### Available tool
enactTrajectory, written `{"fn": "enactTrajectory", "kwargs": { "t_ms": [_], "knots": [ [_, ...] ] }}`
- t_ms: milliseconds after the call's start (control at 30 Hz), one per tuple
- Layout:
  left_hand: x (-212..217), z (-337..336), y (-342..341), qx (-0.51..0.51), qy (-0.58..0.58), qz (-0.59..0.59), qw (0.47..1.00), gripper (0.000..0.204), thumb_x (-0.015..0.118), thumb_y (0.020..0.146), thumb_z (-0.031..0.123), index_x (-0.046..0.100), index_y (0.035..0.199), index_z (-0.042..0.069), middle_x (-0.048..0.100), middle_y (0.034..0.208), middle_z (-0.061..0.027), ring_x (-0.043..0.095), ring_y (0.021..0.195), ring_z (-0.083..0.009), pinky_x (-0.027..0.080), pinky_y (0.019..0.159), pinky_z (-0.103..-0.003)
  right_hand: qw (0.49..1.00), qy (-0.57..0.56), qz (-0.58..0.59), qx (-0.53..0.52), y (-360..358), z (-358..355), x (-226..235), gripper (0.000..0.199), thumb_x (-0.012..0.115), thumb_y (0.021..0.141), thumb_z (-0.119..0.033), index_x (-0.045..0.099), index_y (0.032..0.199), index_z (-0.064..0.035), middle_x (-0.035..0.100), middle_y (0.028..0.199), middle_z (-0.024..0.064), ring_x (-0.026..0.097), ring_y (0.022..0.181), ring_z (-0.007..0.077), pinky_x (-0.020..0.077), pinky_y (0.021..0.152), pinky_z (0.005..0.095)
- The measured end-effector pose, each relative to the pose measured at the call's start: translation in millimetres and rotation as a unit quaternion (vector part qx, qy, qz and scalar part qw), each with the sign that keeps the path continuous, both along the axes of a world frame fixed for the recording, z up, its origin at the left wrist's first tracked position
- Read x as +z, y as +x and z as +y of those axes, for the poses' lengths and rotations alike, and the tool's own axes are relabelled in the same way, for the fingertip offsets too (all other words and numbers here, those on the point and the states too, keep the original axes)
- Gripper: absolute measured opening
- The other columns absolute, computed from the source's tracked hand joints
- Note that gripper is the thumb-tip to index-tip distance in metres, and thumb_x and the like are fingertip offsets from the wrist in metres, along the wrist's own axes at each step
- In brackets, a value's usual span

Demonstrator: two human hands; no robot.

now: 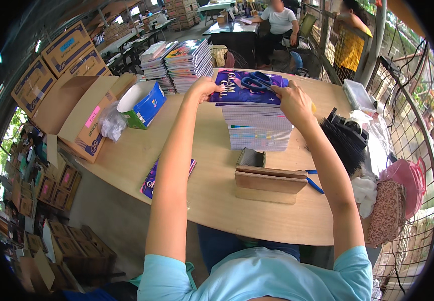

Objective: The person uses pliers to trim the spiral binding of a stack of notebooks. They then place the notebooks into a cardboard box and proceed to wipe the edges of individual notebooks with a small cloth.

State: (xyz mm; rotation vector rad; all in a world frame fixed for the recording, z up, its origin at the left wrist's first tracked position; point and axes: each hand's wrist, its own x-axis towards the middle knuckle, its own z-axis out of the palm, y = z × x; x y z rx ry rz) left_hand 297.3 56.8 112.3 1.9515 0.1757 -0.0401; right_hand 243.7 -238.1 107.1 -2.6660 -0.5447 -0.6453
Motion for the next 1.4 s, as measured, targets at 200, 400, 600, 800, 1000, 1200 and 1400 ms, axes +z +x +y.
{"fn": "enactTrajectory", "kwargs": {
  "t_ms": [200, 400, 600, 800, 1000, 1200, 1400],
  "knots": [
    [-3, 43, -19, 0.173, 0.251, -0.169, 0.937, 0.037, 0.080, 0.071, 0.022, 0.063, 0.099, 0.004, 0.070, 0.090, -0.0169, 0.068, 0.082, -0.0306, 0.053, 0.069, -0.042, 1.000, 0.005, -0.018, 0.025, 7, 15, -4, 0.035, 0.052, 0.088, -0.009, 0.069, 0.117, -0.0210, 0.060, 0.104, 0.0209, 0.062, 0.095, 0.0385, 0.0534, 0.082, 0.0458],
    [47, 24, -120, 0.220, 0.263, -0.486, 0.804, 0.017, 0.064, 0.084, -0.001, 0.052, 0.095, 0.002, 0.066, 0.084, -0.0142, 0.064, 0.074, -0.0277, 0.049, 0.068, -0.039, 0.995, -0.051, -0.083, -0.031, 2, -9, -5, 0.033, 0.061, 0.088, -0.017, 0.067, 0.120, -0.0221, 0.052, 0.123, 0.0212, 0.055, 0.111, 0.0416, 0.0522, 0.086, 0.0449],
    [-12, -12, -229, 0.167, -0.106, -0.474, 0.858, 0.030, 0.067, 0.088, 0.000, 0.052, 0.113, -0.001, 0.064, 0.104, -0.0076, 0.061, 0.089, -0.0105, 0.050, 0.081, -0.025, 0.865, 0.366, 0.079, 0.333, -107, 27, 20, 0.096, 0.082, 0.075, -0.020, 0.023, 0.151, -0.0155, 0.047, 0.137, 0.0203, 0.049, 0.125, 0.0342, 0.0487, 0.096, 0.0446],
    [-115, 4, -228, 0.132, -0.275, -0.406, 0.861, 0.054, 0.069, 0.088, 0.003, 0.044, 0.136, 0.000, 0.059, 0.124, -0.0095, 0.059, 0.106, -0.0161, 0.048, 0.094, -0.031, 0.805, 0.479, 0.172, 0.304, -131, 45, -28, 0.067, 0.076, 0.080, -0.005, 0.036, 0.134, -0.0052, 0.067, 0.095, 0.0130, 0.065, 0.086, 0.0187, 0.0512, 0.073, 0.0308],
    [-147, 1, -236, 0.092, -0.324, -0.329, 0.882, 0.050, 0.062, 0.093, 0.005, 0.041, 0.139, 0.002, 0.057, 0.126, -0.0072, 0.054, 0.114, -0.0144, 0.040, 0.100, -0.029, 0.899, 0.352, 0.100, 0.241, -141, 49, -36, 0.016, 0.067, 0.081, 0.003, 0.065, 0.096, -0.0013, 0.061, 0.072, 0.0159, 0.061, 0.061, 0.0259, 0.0476, 0.059, 0.0356],
    [-164, -3, -237, 0.086, -0.258, -0.300, 0.914, 0.051, 0.064, 0.095, 0.017, 0.042, 0.137, 0.000, 0.057, 0.125, -0.0073, 0.052, 0.113, -0.0134, 0.037, 0.100, -0.028, 0.903, 0.335, 0.054, 0.262, -148, 39, -49, 0.026, 0.066, 0.079, 0.011, 0.067, 0.102, -0.0010, 0.064, 0.074, 0.0129, 0.061, 0.065, 0.0163, 0.0487, 0.063, 0.0281],
    [-159, -13, -235, 0.032, -0.237, -0.275, 0.931, 0.054, 0.066, 0.093, 0.018, 0.040, 0.137, 0.001, 0.058, 0.123, -0.0068, 0.053, 0.114, -0.0136, 0.039, 0.100, -0.029, 0.912, 0.331, 0.060, 0.235, -148, 26, -48, 0.027, 0.064, 0.078, 0.012, 0.067, 0.102, -0.0017, 0.064, 0.076, 0.0137, 0.062, 0.065, 0.0189, 0.0488, 0.062, 0.0297]
  ]
}}
